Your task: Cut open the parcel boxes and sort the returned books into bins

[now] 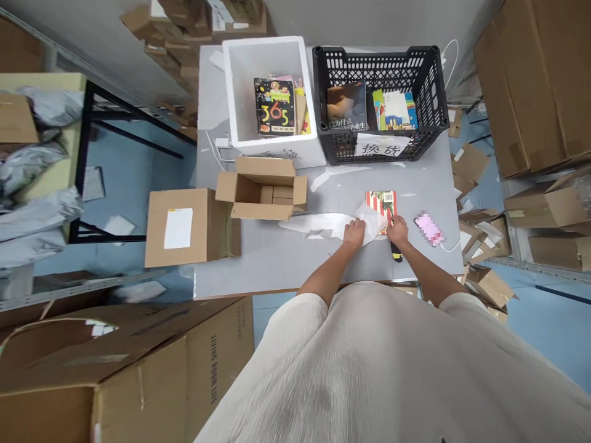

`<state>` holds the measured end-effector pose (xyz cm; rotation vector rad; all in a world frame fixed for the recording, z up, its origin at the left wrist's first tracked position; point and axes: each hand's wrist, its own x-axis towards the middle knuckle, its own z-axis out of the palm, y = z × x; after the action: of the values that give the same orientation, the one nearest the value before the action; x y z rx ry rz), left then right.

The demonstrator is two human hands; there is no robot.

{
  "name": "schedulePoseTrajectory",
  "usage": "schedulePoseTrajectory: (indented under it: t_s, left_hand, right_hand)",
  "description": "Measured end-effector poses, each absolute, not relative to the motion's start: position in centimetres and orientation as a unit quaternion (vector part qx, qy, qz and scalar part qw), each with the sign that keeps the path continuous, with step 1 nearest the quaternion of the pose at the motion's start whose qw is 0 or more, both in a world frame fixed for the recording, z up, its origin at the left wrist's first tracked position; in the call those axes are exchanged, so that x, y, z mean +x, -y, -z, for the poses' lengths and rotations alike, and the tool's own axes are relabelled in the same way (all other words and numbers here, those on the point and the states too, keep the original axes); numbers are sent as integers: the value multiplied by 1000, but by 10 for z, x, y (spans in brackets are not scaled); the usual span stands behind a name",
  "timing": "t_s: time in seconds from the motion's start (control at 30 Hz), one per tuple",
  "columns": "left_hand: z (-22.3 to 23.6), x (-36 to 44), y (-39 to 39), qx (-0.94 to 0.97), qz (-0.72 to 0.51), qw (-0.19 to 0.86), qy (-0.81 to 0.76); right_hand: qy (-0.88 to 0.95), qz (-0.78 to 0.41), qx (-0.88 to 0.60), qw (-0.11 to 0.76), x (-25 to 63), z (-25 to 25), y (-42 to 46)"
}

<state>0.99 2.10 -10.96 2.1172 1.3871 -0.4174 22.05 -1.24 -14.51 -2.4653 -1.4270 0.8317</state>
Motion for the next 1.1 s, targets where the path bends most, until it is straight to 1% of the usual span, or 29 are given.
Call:
schedulePoseTrajectory:
  t_s: [0.07,0.2,0.33,0.43,0.57,0.77,0.97,1.1]
  left_hand:
    - [109,11,-22,793,160,279,-517]
    - [109,13,-25,795,164,263,-522]
    - [109,15,-33,795,162,272,-518]
    - [107,18,-42,793,173,292,-506]
    - [97,21,-51,800,168,290,-497]
    - [66,16,-50,825,120,270,-482]
    - [31,12,-44,831,52,262,-487]
    - [15,9,-42,799,-12,279,-532]
  right_hand:
    - [477,-275,-830,86,223,147,9]
    - [484,-264,-826,115,230,149,6]
    - [479,-282,-828,77,232,143,6]
    - [508,-264,-818,59,226,133,9]
    - [593,-247,-760,99,206,118,15]
    - [672,-340,-649,109,183,103,14]
    - [676,-331,-638,162,182,88,0]
    - [658,-326,-641,223,181,77,-12]
